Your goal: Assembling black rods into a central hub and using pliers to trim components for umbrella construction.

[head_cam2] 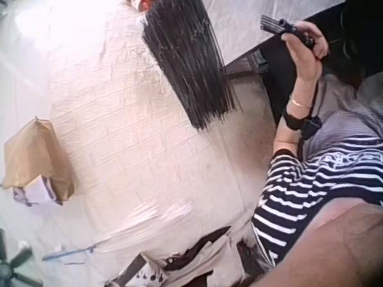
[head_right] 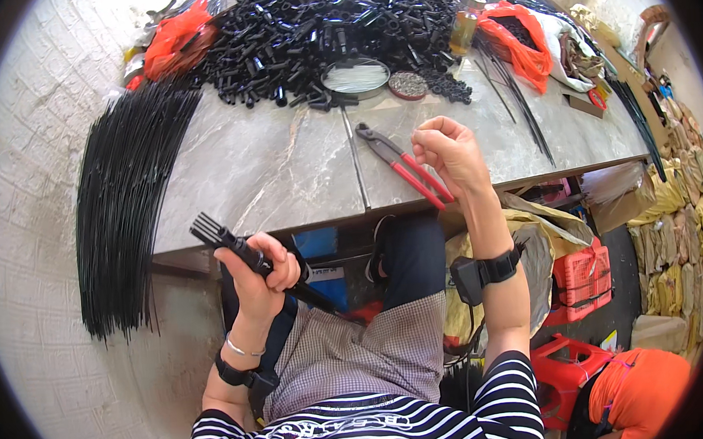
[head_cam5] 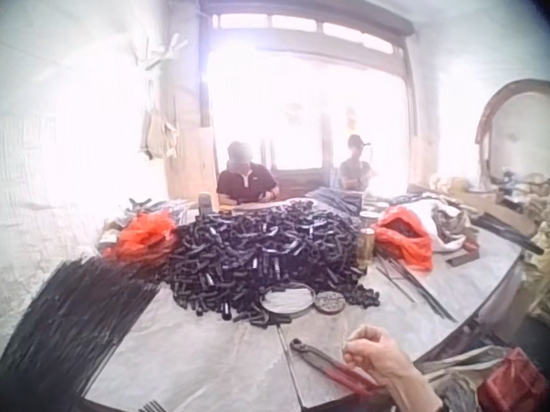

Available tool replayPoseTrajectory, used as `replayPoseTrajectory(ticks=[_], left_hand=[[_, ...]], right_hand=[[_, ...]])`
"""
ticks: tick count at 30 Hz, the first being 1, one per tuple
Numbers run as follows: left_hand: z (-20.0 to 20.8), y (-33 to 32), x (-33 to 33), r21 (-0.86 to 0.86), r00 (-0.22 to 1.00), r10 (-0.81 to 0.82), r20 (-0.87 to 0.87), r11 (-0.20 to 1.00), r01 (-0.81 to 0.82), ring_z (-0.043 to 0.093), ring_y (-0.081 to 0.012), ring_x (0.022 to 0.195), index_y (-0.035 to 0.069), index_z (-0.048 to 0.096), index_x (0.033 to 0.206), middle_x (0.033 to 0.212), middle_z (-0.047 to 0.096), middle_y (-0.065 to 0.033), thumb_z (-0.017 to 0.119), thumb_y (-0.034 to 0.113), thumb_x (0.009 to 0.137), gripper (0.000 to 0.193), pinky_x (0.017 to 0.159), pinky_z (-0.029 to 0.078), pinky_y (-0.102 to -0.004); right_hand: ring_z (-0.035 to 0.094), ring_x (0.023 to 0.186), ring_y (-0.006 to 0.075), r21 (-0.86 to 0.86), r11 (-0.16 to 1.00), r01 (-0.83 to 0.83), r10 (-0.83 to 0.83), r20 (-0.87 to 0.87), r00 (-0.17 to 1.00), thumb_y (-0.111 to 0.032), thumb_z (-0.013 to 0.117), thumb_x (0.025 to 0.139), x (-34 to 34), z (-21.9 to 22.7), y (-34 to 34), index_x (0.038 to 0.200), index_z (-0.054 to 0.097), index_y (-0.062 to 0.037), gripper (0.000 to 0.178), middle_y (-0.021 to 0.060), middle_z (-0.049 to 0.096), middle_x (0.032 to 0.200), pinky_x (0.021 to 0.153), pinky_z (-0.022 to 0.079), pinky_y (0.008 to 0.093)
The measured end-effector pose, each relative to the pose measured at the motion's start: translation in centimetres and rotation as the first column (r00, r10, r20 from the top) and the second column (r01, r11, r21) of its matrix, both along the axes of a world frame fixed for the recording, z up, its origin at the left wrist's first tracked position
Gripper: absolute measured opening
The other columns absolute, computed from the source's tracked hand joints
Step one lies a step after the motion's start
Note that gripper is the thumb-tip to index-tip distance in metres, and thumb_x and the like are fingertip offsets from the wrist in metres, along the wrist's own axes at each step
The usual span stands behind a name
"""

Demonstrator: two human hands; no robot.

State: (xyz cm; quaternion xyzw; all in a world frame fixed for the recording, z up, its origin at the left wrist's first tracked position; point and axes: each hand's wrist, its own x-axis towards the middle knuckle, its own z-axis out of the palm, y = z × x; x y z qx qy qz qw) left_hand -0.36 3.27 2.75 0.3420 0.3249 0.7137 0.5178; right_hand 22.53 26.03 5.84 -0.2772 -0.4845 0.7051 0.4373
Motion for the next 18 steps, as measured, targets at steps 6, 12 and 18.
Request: replayPoseTrajectory(ticks=[6,12,18], left_hand=[[0.2,-1.0,-0.1,0.017,0.999,0.048,-0.023,0.999,-0.047,0.029,-0.0077,0.04,0.004,0.054,0.079,0.045,0.031,0.0046,0.027,0.076,0.084,0.077,0.041,0.025,-0.0247],[0.1,-1.0,-0.1,0.018,0.997,0.083,0.0,0.996,-0.083,0.03,-0.0084,0.04,0.004,0.054,0.08,0.045,0.032,0.0038,0.029,0.075,0.084,0.076,0.041,0.025,-0.0246],[0.5,-0.8,0.0,0.029,0.997,0.072,-0.01,0.997,-0.072,0.031,-0.0082,0.04,0.004,0.055,0.079,0.046,0.033,0.0037,0.029,0.075,0.084,0.076,0.042,0.026,-0.0241]], right_hand=[[0.064,0.069,0.0127,0.004,0.999,-0.049,0.049,0.028,0.998,-0.001,0.063,0.086,-0.7,0.4,-4.4,0.101,0.065,0.0025,0.016,0.009,0.067,0.084,0.06,0.055,0.0231],[0.067,0.076,0.0161,0.064,0.994,-0.088,0.088,-0.005,0.996,-0.005,0.062,0.089,-2.5,0.7,-8.8,0.101,0.064,0.004,0.015,0.0109,0.067,0.089,0.067,0.058,0.0281],[0.067,0.077,0.0174,-0.029,0.972,-0.232,0.22,-0.227,0.949,-0.004,0.059,0.09,-4.8,-0.1,-12.2,0.103,0.063,0.0043,0.016,0.0122,0.066,0.091,0.067,0.059,0.0289]])
